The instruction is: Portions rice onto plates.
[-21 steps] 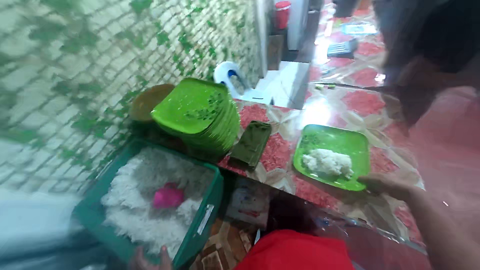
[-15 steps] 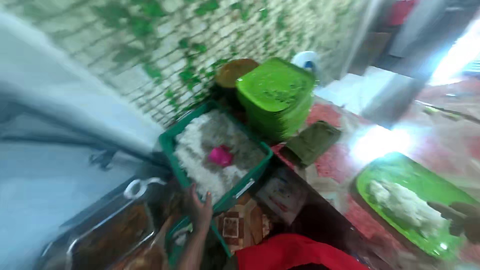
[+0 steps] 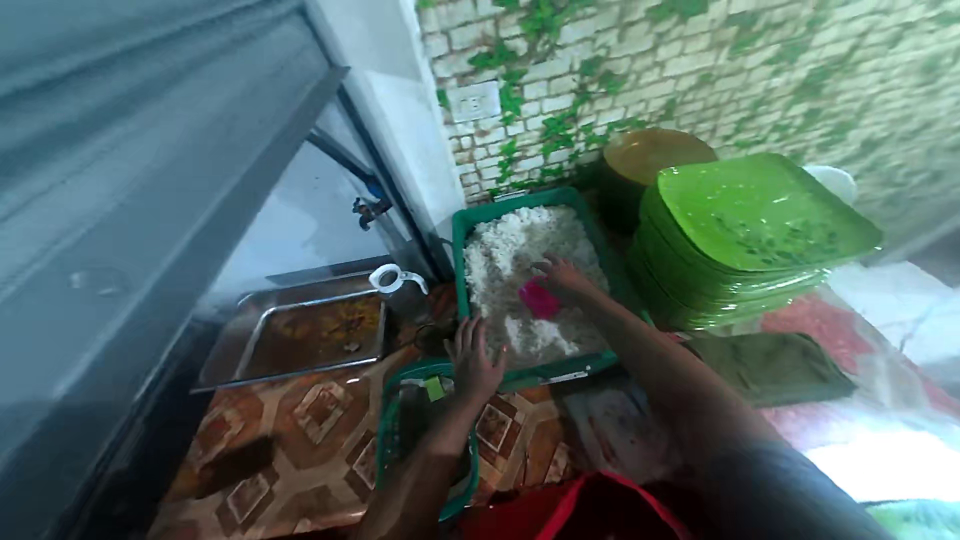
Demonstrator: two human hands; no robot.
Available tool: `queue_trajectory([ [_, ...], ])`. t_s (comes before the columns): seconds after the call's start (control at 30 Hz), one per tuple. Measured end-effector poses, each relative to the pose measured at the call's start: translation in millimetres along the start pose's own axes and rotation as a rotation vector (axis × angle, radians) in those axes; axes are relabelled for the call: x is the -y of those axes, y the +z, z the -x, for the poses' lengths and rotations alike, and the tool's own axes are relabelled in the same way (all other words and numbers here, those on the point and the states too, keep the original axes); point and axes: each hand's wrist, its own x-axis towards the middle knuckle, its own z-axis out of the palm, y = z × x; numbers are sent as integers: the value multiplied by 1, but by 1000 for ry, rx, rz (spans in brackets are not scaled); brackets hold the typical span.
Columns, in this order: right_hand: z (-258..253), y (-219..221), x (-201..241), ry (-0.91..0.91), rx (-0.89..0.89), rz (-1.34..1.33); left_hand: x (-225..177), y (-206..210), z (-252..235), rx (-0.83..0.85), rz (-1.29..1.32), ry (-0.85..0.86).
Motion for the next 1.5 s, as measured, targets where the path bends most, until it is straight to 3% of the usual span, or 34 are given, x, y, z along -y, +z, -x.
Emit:
queue_trajectory([
  [0.07,-24,5,-6,8,-1,31,-2,-2,-1,13,-4,-11],
  [0.23,-28,21,-27,245,4,-14,-1,1,1,48,-6,-34],
  [0.33,-18,29,-34,137,31,-89,-1,2,0,39,-5,-19],
  [0.43,1,4,-10,98,147,-147,-2,-1,-1,54,7,-22],
  [0.53,18,4,-9,50,68,-116,-3,-1,-2,64,-8,-36],
  [0.63,39,7,-5,124,30,-109,-4,-1,-2,64,-16,-32],
  [0.83,41,-6,-1,266,217,-40,-5,-2,-3,74,-25,-45],
  [0.97,41,-15,13,93,383,12,-5,-2,-3,97,-22,-55],
  [1.1,40,-22,15,55,549,69,-5,-2,-2,82,-5,-41],
  [1.27,46,-28,7,206,735,4,-3,-2,-1,58,22,-22],
  [1.4,52,-36,18,201,684,-22,6,3,5,-72,159,39],
  [1.5,32,-23,2,71,447,-200,12,9,6,-128,248,19],
])
